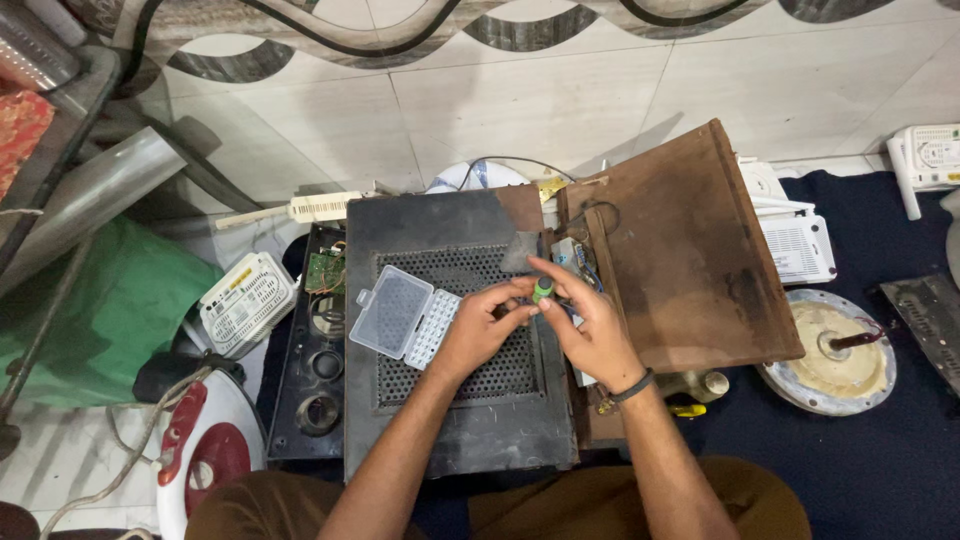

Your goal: The person is sitting on the floor and using a screwdriver to manipulate small components inside a plastic case. They repeatedly open and close the case, adjust the components, and place the case on a perforated metal surface.

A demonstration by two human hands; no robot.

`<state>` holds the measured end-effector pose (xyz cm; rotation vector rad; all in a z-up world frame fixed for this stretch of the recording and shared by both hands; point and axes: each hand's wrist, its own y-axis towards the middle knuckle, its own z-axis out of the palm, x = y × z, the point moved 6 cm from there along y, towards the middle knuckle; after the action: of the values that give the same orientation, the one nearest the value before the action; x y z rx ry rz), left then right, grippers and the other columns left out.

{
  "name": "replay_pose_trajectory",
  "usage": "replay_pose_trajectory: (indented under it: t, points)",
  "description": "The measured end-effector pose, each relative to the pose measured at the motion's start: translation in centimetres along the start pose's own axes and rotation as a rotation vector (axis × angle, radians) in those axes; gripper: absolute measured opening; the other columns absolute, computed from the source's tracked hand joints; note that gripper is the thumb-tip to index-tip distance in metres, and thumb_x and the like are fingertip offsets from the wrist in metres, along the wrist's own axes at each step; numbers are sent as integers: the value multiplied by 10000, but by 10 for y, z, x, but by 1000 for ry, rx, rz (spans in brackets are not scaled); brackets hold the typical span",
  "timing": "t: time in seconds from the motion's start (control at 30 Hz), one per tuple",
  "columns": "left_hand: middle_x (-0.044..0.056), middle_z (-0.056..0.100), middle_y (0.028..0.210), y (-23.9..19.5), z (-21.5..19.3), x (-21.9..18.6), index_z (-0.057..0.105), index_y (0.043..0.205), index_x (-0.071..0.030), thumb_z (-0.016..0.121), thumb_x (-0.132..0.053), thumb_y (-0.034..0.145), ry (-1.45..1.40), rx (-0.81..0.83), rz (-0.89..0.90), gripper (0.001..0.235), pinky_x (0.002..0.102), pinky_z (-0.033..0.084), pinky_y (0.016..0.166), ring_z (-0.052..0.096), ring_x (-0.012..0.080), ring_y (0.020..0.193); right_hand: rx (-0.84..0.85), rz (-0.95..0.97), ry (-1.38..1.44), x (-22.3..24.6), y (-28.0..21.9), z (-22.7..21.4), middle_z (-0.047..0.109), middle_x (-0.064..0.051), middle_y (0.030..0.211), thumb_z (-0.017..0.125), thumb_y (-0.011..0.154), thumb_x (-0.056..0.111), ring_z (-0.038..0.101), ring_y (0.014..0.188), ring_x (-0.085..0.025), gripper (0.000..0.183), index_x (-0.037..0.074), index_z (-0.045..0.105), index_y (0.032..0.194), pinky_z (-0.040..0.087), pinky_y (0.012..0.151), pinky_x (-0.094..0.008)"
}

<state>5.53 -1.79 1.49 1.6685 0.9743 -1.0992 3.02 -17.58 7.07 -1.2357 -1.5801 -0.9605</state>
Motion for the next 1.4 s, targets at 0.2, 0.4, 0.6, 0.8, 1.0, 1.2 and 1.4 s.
replay_pose_trajectory:
  t: [0.2,0.4,0.6,0.8,1.0,1.2,1.4]
  points:
    - [12,714,899,-1,-3,-6,729,1190,-70,746,-145,901,125,-12,-74,298,236,486,626,593,69,703,-221,-593,-249,32,-11,-4,671,-124,1195,821,828,122,668,1084,-256,436,86,699,1244,540,914,-355]
    - [38,706,917,-1,-2,-13,733,1152,-42,780,-158,907,102,-35,-9,276,245,499,652,595,75,732,-157,-422,-77,16,-4,-6,752,-83,1252,774,884,78,741,1089,-189,398,80,711,1277,574,936,-307]
    - [69,757,1061,-1,-3,-9,716,1220,-53,751,-162,885,131,-24,13,353,273,545,743,650,123,820,-128,-602,-102,32,-11,-2,707,-124,1214,803,821,69,696,1104,-233,478,29,662,1276,548,938,-339]
    - [69,756,1113,0,-2,-18,739,1130,-27,776,-157,911,162,-6,92,257,278,557,809,700,120,920,-209,-450,-128,22,-6,-6,742,-112,1123,735,893,6,751,1018,-175,439,57,676,1325,590,873,-298]
    - [46,744,1103,0,-2,-20,743,1161,-54,772,-162,896,112,-12,-9,288,259,525,705,630,106,771,-233,-388,135,4,0,-12,744,-121,1198,626,966,-61,710,1123,-155,479,-3,550,1436,588,943,-284]
    - [52,712,1102,0,-4,-14,720,1200,-27,627,-153,1040,-102,-36,50,225,228,535,766,658,74,828,-231,-420,327,-5,2,-16,704,-131,1205,607,995,-89,678,1203,-209,444,-57,522,1429,548,1023,-312]
    - [7,729,959,0,-11,8,713,1079,-2,608,-175,1043,-181,-198,52,205,232,505,717,598,54,768,-268,-404,410,-8,1,-16,707,-137,1192,595,990,-101,696,1191,-248,395,-62,512,1375,555,1040,-340]
